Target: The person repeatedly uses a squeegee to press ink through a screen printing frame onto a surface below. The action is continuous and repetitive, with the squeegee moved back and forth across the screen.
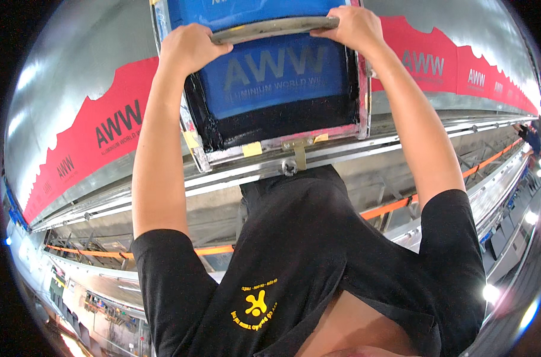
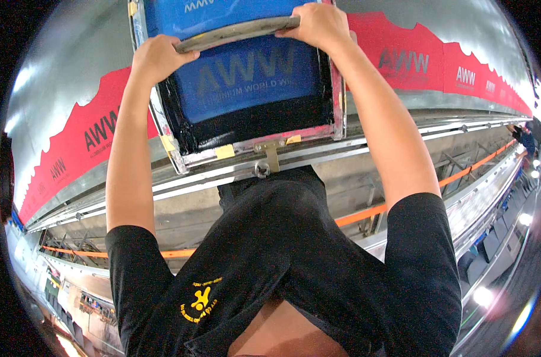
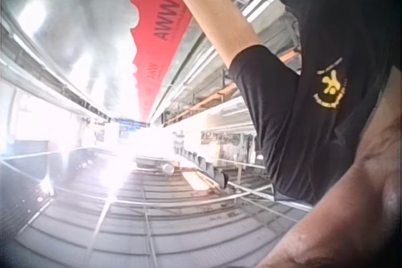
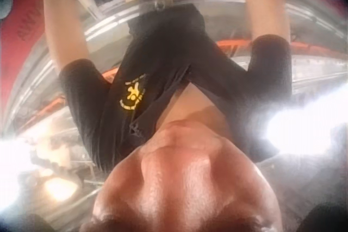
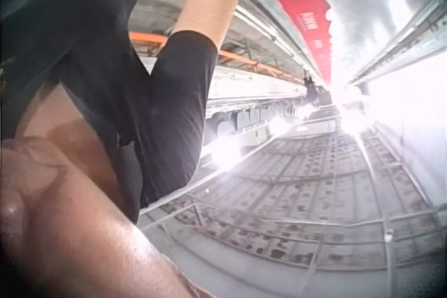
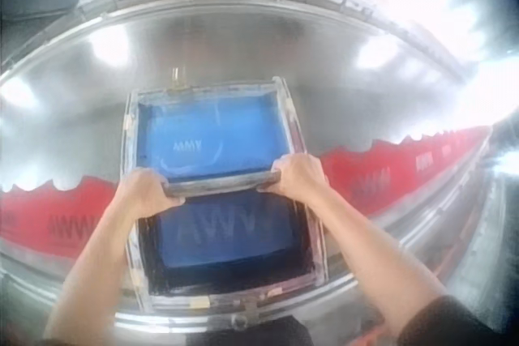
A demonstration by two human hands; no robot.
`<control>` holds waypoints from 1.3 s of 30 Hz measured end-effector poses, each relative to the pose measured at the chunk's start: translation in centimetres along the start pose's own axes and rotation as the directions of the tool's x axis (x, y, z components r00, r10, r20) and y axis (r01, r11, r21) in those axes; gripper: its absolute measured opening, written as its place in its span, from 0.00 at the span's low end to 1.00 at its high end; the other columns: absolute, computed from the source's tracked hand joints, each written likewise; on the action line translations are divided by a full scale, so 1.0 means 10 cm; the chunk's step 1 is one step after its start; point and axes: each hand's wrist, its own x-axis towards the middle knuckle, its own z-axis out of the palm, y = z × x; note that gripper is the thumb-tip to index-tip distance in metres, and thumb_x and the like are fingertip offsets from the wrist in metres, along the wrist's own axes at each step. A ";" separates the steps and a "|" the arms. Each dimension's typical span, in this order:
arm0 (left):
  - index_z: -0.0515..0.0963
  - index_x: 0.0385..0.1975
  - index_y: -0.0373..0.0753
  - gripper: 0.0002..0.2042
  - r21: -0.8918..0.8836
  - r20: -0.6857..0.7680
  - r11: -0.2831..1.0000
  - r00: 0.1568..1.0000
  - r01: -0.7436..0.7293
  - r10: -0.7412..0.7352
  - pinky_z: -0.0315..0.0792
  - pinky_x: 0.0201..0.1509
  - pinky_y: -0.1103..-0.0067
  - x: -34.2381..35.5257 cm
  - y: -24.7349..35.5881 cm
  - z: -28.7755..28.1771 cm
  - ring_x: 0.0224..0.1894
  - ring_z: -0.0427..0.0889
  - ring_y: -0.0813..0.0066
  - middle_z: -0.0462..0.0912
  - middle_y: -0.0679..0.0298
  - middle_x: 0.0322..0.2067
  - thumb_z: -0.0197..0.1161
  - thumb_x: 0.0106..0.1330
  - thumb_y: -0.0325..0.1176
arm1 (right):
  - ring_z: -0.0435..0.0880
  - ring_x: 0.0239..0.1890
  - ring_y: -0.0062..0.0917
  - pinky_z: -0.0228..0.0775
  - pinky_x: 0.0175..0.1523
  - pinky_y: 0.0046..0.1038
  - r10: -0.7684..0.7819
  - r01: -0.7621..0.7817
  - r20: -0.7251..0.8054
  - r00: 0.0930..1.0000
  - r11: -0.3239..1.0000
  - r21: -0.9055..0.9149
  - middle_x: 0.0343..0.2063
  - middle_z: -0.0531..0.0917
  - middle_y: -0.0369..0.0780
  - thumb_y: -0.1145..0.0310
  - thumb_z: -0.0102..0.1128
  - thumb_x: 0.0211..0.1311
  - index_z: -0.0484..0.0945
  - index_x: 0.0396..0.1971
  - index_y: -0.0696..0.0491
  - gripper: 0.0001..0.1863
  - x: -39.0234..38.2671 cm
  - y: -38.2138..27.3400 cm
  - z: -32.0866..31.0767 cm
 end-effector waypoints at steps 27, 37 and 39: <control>0.92 0.39 0.41 0.45 -0.037 0.090 0.998 0.994 0.059 -0.055 0.82 0.49 0.64 -2.18 0.45 0.76 0.42 0.91 0.53 0.91 0.54 0.32 0.70 0.41 0.82 | 0.91 0.41 0.45 0.82 0.48 0.45 -0.097 0.033 0.287 0.953 0.975 0.220 0.34 0.91 0.48 0.30 0.80 0.38 0.91 0.39 0.53 0.40 -2.01 -0.52 0.00; 0.89 0.33 0.29 0.47 -0.265 0.257 0.958 0.949 -0.110 0.180 0.81 0.44 0.62 -1.41 0.07 0.59 0.36 0.89 0.46 0.87 0.41 0.27 0.72 0.42 0.80 | 0.89 0.45 0.36 0.78 0.55 0.34 -0.221 -0.070 0.641 0.735 0.916 0.396 0.41 0.91 0.47 0.30 0.80 0.43 0.90 0.44 0.58 0.44 -1.18 -0.19 0.12; 0.90 0.34 0.33 0.43 -0.267 0.244 0.957 0.953 -0.114 0.181 0.81 0.44 0.61 -1.25 0.11 0.19 0.36 0.89 0.47 0.88 0.44 0.28 0.73 0.46 0.77 | 0.89 0.41 0.30 0.80 0.52 0.33 -0.220 -0.072 0.347 0.911 0.746 0.662 0.38 0.91 0.44 0.35 0.73 0.59 0.90 0.41 0.59 0.36 -1.01 0.11 0.06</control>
